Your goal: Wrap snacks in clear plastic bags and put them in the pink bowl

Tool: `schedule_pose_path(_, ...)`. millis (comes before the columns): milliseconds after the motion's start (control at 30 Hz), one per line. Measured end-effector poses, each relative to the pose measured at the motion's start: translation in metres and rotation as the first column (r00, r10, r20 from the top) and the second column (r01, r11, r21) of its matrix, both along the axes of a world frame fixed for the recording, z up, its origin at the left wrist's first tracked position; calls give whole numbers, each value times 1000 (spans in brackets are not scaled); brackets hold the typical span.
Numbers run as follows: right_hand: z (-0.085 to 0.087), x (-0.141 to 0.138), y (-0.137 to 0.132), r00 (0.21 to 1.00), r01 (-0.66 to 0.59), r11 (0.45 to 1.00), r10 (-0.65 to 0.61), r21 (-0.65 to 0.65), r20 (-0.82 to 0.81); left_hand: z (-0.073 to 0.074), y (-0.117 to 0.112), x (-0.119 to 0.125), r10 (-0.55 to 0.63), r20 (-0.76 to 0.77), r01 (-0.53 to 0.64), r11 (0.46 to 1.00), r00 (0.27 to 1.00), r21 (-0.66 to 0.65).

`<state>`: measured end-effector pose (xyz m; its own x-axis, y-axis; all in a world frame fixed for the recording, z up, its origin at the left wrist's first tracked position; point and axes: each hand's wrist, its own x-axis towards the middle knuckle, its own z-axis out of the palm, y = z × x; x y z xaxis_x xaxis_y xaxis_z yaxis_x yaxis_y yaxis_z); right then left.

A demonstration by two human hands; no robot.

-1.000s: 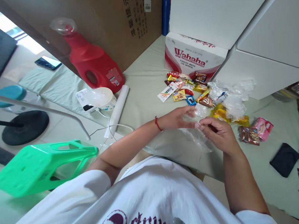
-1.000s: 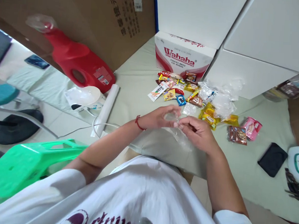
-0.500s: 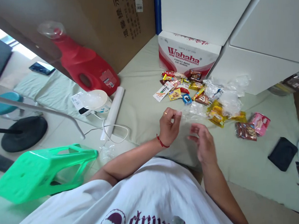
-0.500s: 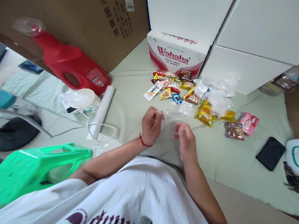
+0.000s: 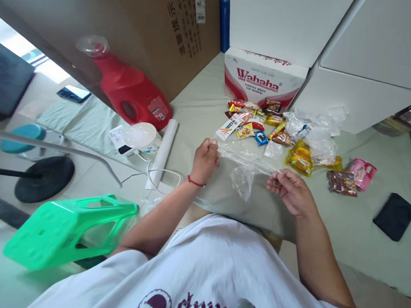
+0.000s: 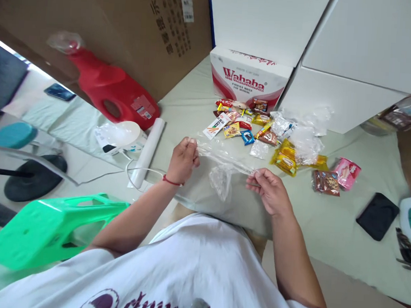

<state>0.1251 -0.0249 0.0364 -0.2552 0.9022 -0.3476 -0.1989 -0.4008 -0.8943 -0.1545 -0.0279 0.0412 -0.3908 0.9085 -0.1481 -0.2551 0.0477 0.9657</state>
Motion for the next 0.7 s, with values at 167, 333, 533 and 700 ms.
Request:
schedule_pose_path(167, -17, 1, 16, 998, -25, 994, 30, -106, 47, -19, 4, -15, -152, 219, 213, 933, 964, -291)
schedule_pose_path(333, -29, -22, 18, 997, -20, 996, 25, -82, 68, -33, -6, -4, 71, 320, 115, 842, 945, -527)
schedule_pose_path(533, -19, -30, 8, 996, -31, 1000, 30, 6, 89, -37, -37, -12, 128, 348, 109, 803, 929, -586)
schedule_pose_path(700, -15, -36, -1, 987, -130, 988, 121, 82, 109, -42, -37, 0, -201, 523, 525, 605, 828, -599)
